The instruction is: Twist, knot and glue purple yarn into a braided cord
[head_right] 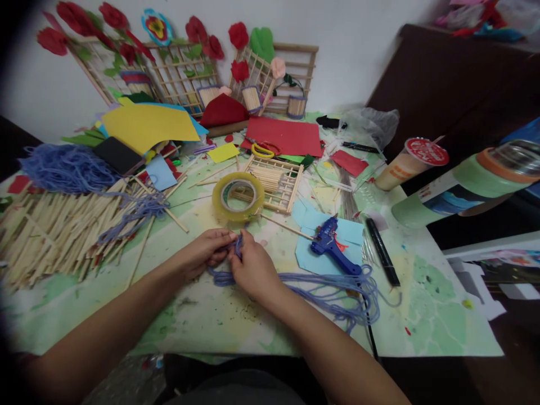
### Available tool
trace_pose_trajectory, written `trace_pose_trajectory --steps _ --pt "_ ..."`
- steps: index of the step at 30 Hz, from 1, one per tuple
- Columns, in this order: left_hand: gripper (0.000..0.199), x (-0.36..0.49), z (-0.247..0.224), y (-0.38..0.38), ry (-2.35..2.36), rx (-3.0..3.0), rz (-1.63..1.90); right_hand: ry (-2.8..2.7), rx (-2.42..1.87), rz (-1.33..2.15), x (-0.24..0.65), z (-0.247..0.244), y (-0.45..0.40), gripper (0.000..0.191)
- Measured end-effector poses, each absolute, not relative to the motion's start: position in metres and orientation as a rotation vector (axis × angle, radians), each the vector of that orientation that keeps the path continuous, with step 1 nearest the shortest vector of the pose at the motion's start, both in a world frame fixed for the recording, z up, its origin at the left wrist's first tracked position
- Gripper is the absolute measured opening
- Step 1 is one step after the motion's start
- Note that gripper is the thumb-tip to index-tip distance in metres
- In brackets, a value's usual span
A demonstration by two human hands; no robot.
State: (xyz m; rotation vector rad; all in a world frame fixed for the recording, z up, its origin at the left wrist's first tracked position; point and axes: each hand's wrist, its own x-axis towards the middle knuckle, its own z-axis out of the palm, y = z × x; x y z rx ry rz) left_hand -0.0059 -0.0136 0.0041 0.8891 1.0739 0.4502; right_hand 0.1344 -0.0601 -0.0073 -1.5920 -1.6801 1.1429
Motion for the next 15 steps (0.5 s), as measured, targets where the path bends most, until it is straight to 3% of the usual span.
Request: trace_pose_trajectory --steps 8,13,15 --pt "0.014 -0.003 0.001 -0.011 1.091 0.925 0.458 -1.584 -1.656 1.097 0.138 -0.003 -0.060 0.063" --pt "0.016 -0.006 0.004 -0.012 1.070 0.947 0.456 -1.404 -1.606 1.184 0.147 -0.013 -0.044 0.023" --pt "0.017 -0.006 0.004 -0.012 1.072 0.944 0.459 -1.394 -1.588 1.228 0.148 -0.017 -0.039 0.016"
